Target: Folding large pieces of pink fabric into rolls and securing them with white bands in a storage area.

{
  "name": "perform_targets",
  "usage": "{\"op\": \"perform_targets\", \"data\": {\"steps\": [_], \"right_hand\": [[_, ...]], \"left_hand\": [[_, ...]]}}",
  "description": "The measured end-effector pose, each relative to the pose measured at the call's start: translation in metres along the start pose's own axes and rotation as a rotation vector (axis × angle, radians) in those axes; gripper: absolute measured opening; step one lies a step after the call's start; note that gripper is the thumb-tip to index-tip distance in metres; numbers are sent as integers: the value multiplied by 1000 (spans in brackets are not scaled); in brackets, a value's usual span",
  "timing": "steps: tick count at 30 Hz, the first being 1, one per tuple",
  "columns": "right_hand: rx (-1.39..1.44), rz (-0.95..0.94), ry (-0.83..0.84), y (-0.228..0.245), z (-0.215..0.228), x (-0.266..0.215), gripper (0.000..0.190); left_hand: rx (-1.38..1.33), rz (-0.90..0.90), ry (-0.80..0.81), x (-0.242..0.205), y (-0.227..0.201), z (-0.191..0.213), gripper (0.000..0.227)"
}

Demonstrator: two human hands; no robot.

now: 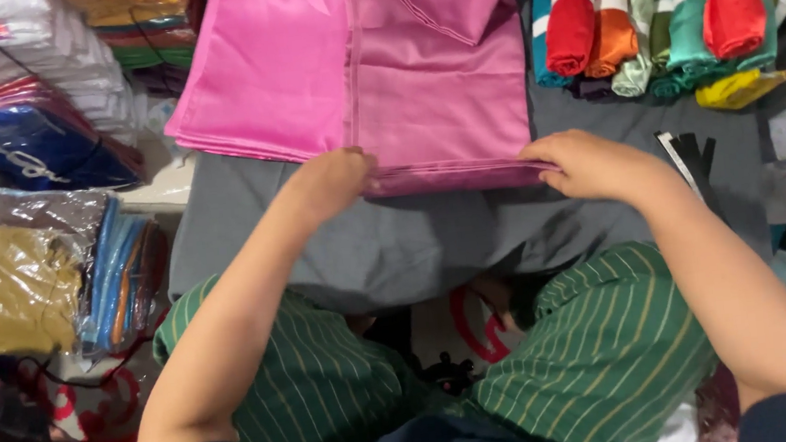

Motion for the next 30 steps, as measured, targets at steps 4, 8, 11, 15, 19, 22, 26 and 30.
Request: {"op": "perform_targets", "data": {"steps": [4, 8, 11, 15, 19, 22, 26, 30], "right_hand": [[30, -19, 178, 13, 0, -20, 33], [74, -160, 441, 26, -1, -47, 43], [38, -51, 546, 27, -10, -50, 49], [10, -164, 392, -7, -10, -20, 51], [127, 10, 87, -12, 1, 19, 47], [146, 54, -19, -51, -12, 56, 46], [151, 29, -94, -99, -38, 93, 43], [151, 30, -154, -111, -45, 103, 39]], "left_hand": [[-251, 29, 214, -17, 9, -9, 17], [-377, -188, 352, -57, -47, 44, 32], [-466, -103, 610, -73, -60, 46, 37], [-357, -57, 346, -38, -33, 28, 18], [-246, 112, 16, 3, 11, 47, 17], [-524, 193, -111, 38, 45, -11, 17], [-700, 174, -97, 43, 58, -34, 60], [-603, 262, -153, 47, 66, -35, 53]]}}
Point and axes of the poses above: each hand's wrist, its own x-axis towards the middle knuckle, its own z-axis out of the back of the hand, y = z × x, the point moved 8 cm from there along x, towards the middle knuckle, and after that the axes turned 6 degrees about x, right-handed, at the moved point
